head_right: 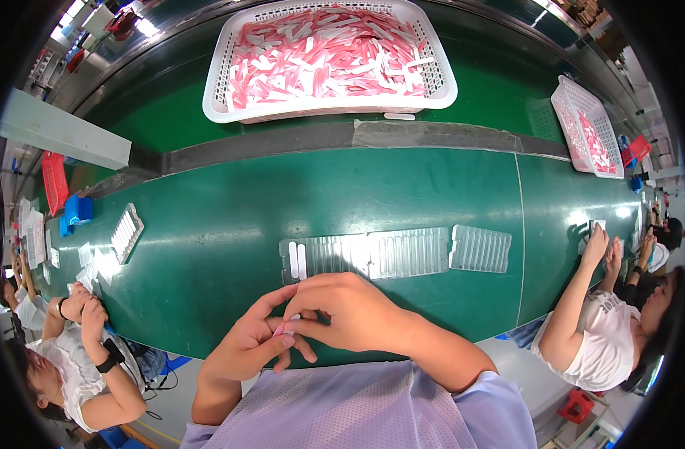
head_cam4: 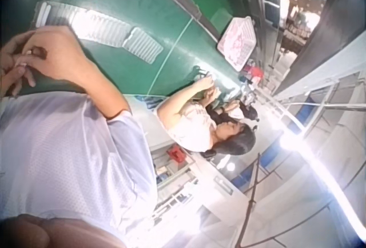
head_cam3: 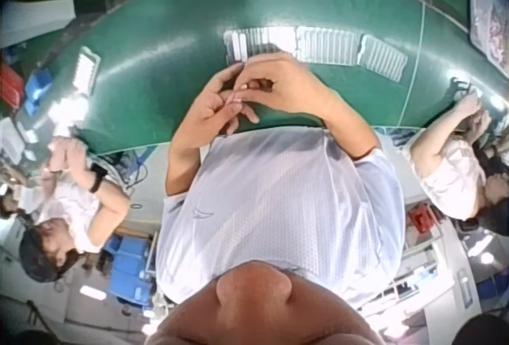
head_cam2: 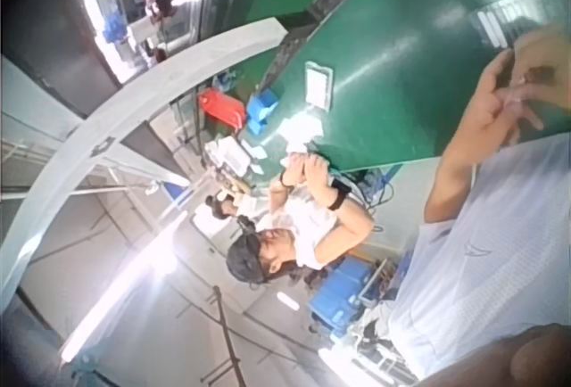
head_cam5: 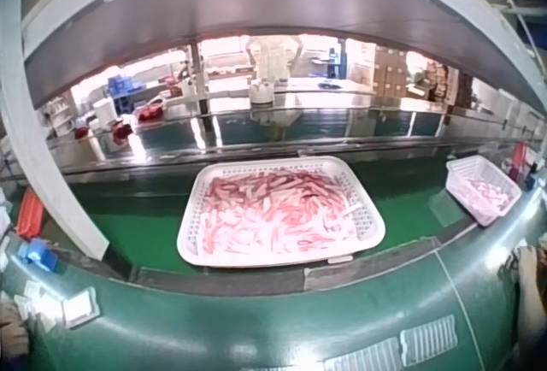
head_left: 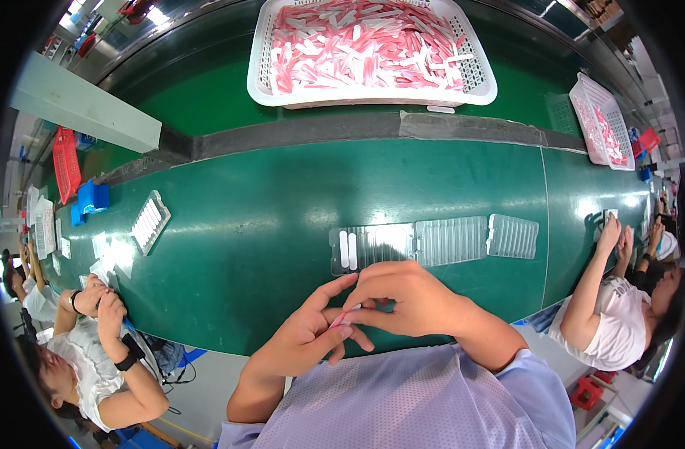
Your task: The person takes small nail files from a plastic basket and inserts them one by one into slots on clear plastic trays by hand.
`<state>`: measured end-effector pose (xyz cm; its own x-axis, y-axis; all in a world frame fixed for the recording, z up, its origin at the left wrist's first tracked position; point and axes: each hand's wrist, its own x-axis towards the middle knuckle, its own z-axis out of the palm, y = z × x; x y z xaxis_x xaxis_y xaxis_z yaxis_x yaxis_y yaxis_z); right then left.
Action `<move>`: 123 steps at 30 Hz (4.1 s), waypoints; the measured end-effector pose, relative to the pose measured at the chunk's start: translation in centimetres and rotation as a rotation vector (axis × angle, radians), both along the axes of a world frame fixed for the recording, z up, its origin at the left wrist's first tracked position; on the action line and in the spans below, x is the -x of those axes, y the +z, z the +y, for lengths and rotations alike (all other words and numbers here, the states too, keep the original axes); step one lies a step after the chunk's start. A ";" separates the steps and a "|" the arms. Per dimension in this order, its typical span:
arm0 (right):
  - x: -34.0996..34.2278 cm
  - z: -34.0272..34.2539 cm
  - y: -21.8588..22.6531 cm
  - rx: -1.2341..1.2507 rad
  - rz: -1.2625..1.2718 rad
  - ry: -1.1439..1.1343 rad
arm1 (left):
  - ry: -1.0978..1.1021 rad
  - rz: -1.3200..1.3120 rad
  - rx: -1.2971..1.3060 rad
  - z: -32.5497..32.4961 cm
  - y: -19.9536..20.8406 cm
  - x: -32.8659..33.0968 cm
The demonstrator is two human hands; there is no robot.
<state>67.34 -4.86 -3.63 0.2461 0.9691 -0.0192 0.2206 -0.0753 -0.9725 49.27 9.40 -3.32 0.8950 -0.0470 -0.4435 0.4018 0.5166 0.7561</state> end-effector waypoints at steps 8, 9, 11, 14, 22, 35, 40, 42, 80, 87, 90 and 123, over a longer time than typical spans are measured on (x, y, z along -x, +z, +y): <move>-1.1 -1.5 -0.2 -0.426 -0.456 0.064 | 0.020 -0.051 0.414 1.3 -1.4 0.8; -0.9 -1.5 -0.1 -0.447 -0.453 0.077 | 0.024 0.022 0.242 0.8 -0.8 0.8; -0.8 -1.4 0.1 -0.466 -0.453 0.088 | 0.067 0.027 0.147 0.2 -0.5 0.5; -0.8 -1.4 0.8 -0.272 -0.282 -0.067 | 0.136 0.054 -0.021 0.1 -0.5 0.3; 0.1 -2.1 0.5 0.044 0.023 -0.116 | 0.233 0.021 -0.091 -0.7 -0.5 -0.3; -3.2 -1.0 -2.6 -0.284 -1.049 -0.033 | 0.366 0.051 -0.069 -0.3 -1.6 1.2; -2.9 -0.7 -2.1 -0.182 -0.949 0.043 | 0.374 0.055 -0.058 0.0 -1.7 1.5; -2.9 -0.8 -1.5 -0.167 -0.936 0.068 | 0.379 0.063 -0.054 0.0 -1.6 1.5; -5.0 2.8 -0.7 0.300 -0.430 -0.034 | 0.274 0.056 -0.130 -0.4 -1.2 0.2; -4.5 3.4 -1.2 0.254 -0.601 -0.111 | 0.285 0.034 -0.095 -0.6 -1.7 0.6; -5.9 3.7 -0.4 0.334 -0.407 -0.100 | 0.279 0.033 -0.099 -0.6 -1.7 0.7; -4.4 0.3 0.6 0.180 0.082 -0.284 | 0.258 -0.028 0.022 0.7 -2.6 0.2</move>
<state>71.76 -4.57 -3.05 0.4962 0.8413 -0.2145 0.0879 -0.2945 -0.9516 49.09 10.12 -5.91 0.8905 0.1751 -0.4199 0.2337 0.6158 0.7524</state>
